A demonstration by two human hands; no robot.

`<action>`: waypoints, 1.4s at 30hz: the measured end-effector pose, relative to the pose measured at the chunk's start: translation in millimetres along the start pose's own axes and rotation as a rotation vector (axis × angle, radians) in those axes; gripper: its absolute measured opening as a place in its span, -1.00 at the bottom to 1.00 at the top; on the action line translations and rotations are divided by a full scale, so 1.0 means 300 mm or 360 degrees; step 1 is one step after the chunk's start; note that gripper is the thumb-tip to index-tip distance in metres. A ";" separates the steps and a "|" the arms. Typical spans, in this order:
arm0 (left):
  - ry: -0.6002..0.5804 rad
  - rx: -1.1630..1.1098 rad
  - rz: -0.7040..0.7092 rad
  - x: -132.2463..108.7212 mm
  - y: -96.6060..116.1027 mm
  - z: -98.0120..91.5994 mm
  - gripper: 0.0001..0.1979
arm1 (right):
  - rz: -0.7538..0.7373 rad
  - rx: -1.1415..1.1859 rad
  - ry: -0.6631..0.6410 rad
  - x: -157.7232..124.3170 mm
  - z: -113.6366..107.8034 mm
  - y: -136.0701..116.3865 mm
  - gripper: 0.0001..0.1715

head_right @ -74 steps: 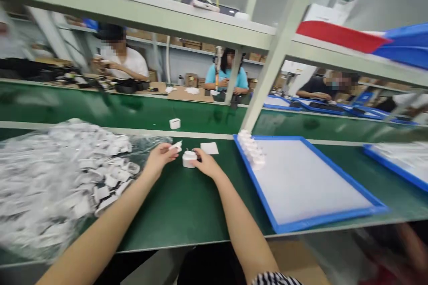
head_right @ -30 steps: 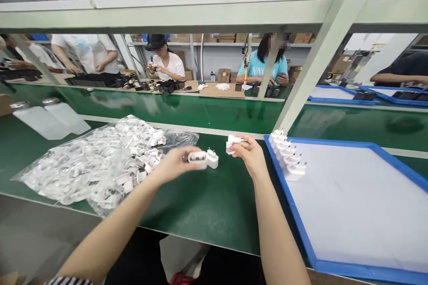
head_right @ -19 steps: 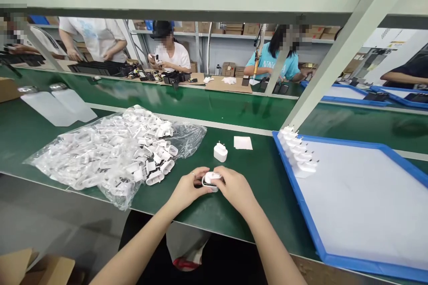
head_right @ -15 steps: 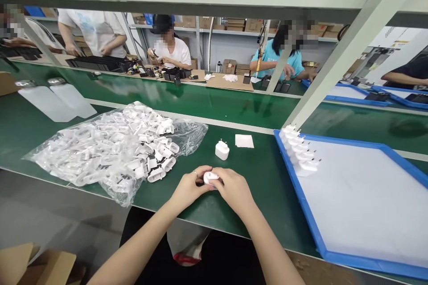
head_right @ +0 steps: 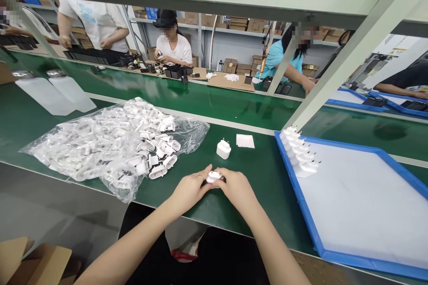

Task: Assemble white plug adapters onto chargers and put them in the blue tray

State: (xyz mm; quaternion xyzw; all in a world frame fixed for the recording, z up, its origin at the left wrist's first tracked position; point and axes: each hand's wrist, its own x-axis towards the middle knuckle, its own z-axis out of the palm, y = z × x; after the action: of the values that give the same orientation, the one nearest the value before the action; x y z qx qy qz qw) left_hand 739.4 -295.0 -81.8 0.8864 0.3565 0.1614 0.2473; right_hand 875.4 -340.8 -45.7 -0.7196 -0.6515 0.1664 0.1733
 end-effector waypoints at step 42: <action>-0.0670 0.0422 -0.0313 0.098 0.131 -0.171 -0.82 | -0.0173 -0.0109 -0.0484 0.067 -0.060 -0.001 -0.79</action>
State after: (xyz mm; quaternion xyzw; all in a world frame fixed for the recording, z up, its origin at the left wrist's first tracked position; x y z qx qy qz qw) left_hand 757.9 -281.9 -14.6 0.8862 0.3997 -0.0994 0.2122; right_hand 885.4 -321.5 -30.1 -0.6552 -0.7135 0.2414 0.0569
